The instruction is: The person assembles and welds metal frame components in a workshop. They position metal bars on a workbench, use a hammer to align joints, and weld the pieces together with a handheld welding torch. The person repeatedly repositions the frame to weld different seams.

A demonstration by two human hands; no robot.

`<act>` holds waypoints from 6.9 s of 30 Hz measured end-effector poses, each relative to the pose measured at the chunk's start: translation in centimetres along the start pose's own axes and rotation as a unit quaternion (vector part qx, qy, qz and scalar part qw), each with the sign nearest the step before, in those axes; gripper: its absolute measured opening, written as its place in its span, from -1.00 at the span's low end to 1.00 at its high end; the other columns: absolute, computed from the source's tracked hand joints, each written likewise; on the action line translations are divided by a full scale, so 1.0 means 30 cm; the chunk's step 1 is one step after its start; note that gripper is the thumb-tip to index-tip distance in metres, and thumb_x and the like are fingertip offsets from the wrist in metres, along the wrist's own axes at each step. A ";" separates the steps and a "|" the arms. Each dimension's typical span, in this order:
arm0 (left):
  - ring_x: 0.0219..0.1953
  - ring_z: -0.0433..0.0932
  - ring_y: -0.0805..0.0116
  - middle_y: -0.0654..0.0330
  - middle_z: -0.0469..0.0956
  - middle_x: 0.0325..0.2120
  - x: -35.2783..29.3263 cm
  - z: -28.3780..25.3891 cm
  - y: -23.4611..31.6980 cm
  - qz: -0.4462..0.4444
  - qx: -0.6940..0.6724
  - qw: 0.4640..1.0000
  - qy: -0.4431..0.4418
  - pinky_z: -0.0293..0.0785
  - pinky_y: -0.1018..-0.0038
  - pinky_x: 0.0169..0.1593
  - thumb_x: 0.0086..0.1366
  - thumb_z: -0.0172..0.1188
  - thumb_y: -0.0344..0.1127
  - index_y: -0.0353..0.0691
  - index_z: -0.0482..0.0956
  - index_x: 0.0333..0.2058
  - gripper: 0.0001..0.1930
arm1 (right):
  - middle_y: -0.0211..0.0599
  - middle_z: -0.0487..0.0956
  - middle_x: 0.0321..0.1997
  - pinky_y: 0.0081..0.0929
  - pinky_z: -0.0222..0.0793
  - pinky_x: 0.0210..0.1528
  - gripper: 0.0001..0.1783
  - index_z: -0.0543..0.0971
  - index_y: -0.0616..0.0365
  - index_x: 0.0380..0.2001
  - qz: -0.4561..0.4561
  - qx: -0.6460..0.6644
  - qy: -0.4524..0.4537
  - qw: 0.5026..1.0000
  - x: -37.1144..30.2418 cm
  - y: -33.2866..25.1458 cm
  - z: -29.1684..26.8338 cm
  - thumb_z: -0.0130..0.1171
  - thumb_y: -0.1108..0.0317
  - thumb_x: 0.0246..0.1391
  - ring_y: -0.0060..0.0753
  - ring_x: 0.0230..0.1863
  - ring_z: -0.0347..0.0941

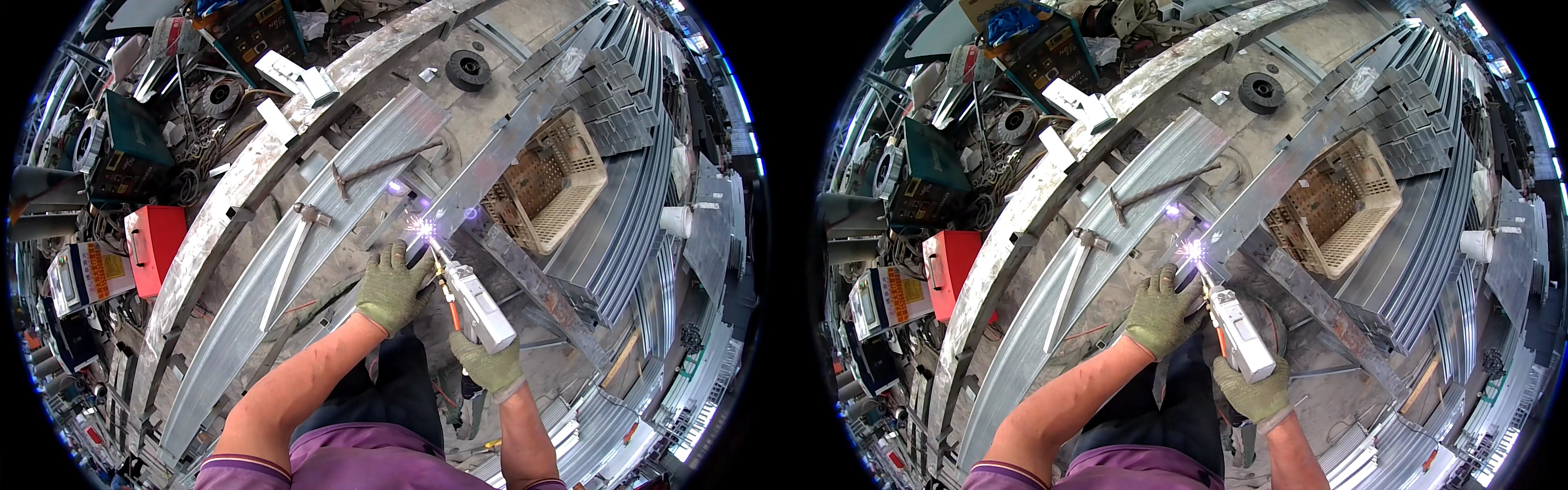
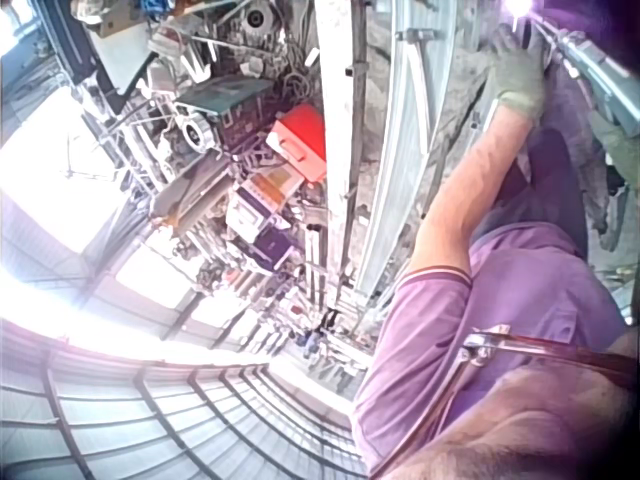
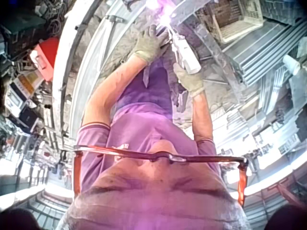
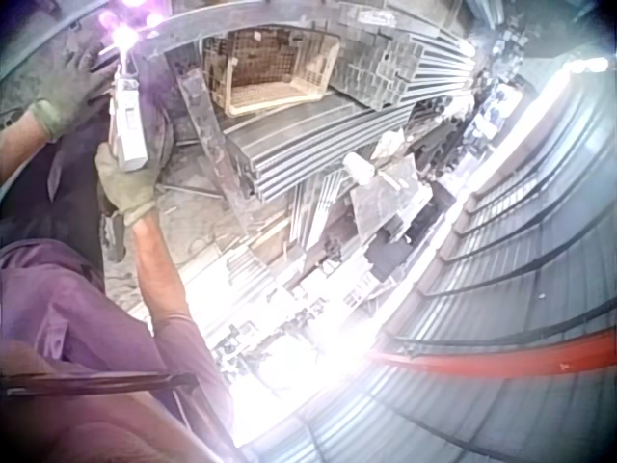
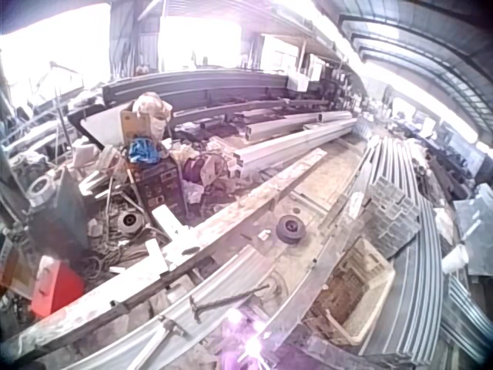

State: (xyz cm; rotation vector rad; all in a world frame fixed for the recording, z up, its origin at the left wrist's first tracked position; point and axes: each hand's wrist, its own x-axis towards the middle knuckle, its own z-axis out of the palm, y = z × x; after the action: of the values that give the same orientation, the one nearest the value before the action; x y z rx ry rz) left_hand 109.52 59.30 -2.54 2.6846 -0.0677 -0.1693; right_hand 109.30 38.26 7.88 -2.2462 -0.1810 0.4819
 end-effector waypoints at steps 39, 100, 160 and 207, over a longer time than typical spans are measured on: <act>0.36 0.32 -0.21 -0.22 0.28 0.37 0.001 0.015 -0.012 0.001 0.011 0.999 -0.030 0.39 -0.10 0.30 0.38 0.26 0.16 0.06 0.37 0.42 -0.29 | -0.31 0.74 -0.44 -0.32 0.64 -0.29 -0.74 0.74 0.14 -0.22 0.040 -0.018 -0.021 0.999 -0.016 -0.021 -0.032 0.48 0.25 0.07 -0.32 -0.39 0.76; 0.54 0.16 -0.27 -0.23 0.18 0.51 0.003 -0.066 0.093 0.077 0.043 0.996 0.014 0.11 -0.21 0.50 0.28 0.40 -0.10 -0.03 0.41 0.42 -0.26 | -0.44 0.63 -0.41 -0.44 0.52 -0.29 -0.75 0.70 0.15 -0.15 0.061 -0.036 0.044 0.996 -0.238 0.148 -0.203 0.50 0.42 0.09 -0.58 -0.38 0.54; -0.18 0.74 0.06 0.10 0.73 -0.28 -0.183 0.153 0.198 -0.482 0.043 0.873 -0.058 0.62 0.10 -0.09 0.19 0.42 0.07 -0.09 0.67 -0.17 -0.61 | -0.21 0.64 -0.41 -0.23 0.57 -0.35 -0.74 0.69 0.18 -0.19 -0.297 -0.118 -0.480 0.817 0.778 0.028 -0.634 0.40 0.40 0.01 -0.12 -0.45 0.63; -0.23 0.75 0.01 0.02 0.74 -0.32 -0.191 0.179 0.198 -0.476 0.052 0.878 -0.016 0.62 0.10 -0.09 0.12 0.41 -0.05 -0.13 0.68 -0.20 -0.64 | -0.22 0.60 -0.43 -0.11 0.57 -0.39 -0.77 0.62 0.04 -0.30 -0.402 -0.229 -0.484 0.742 0.812 0.042 -0.543 0.38 0.22 0.01 0.02 -0.42 0.64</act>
State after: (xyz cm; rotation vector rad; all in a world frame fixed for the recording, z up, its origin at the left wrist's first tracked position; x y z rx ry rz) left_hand 103.00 52.07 -4.13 2.5668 1.2720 -0.5103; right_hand 138.07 32.99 9.79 -1.8285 -1.8845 1.1361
